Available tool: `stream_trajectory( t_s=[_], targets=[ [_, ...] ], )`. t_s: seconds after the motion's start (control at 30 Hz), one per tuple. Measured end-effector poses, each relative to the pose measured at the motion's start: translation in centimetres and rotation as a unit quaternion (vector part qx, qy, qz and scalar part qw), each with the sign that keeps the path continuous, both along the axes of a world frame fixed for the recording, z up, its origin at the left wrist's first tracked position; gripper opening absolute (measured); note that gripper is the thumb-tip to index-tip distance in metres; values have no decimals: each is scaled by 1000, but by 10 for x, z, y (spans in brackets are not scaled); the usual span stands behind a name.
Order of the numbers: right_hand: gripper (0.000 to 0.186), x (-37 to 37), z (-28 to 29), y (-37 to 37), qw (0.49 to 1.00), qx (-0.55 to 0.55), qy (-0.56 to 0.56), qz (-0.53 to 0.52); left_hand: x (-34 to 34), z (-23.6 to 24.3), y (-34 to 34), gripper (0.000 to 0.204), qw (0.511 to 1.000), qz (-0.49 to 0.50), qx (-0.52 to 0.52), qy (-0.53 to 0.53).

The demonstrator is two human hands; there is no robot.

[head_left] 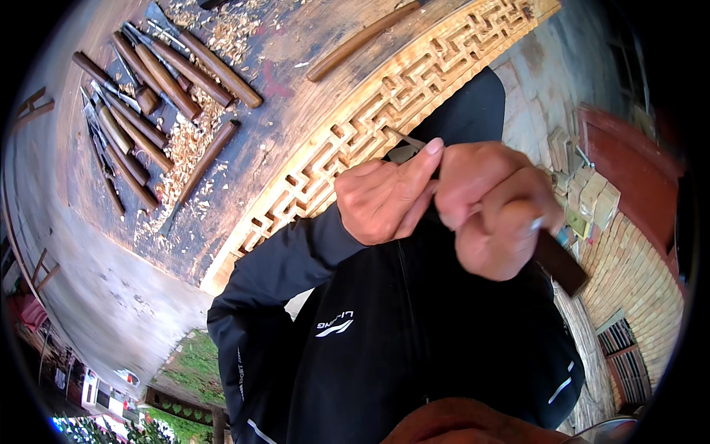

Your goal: The person carves a geometric pattern into a wooden plank using a chisel.

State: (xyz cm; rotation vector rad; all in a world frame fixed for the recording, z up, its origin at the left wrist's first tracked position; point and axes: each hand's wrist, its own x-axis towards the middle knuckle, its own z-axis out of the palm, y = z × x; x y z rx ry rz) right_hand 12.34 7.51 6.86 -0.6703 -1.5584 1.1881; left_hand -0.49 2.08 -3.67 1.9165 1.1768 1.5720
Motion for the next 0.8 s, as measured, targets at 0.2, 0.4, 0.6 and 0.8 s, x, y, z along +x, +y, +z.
stream_trajectory(
  t_s=[0.2,0.4,0.6,0.8],
  targets=[
    [51,22,9,6,986,-142,86,-10,4,-2,-1,77,999,-28,-24,9],
    [52,38,9,10,987,-47,134,76,0,1,-2,74,997,-74,11,25],
    [52,32,-1,5,990,64,89,91,-2,0,-3,76,995,-83,-31,34],
    [52,28,-3,2,989,80,87,83,0,0,-4,76,997,-69,-35,28]
  ],
)
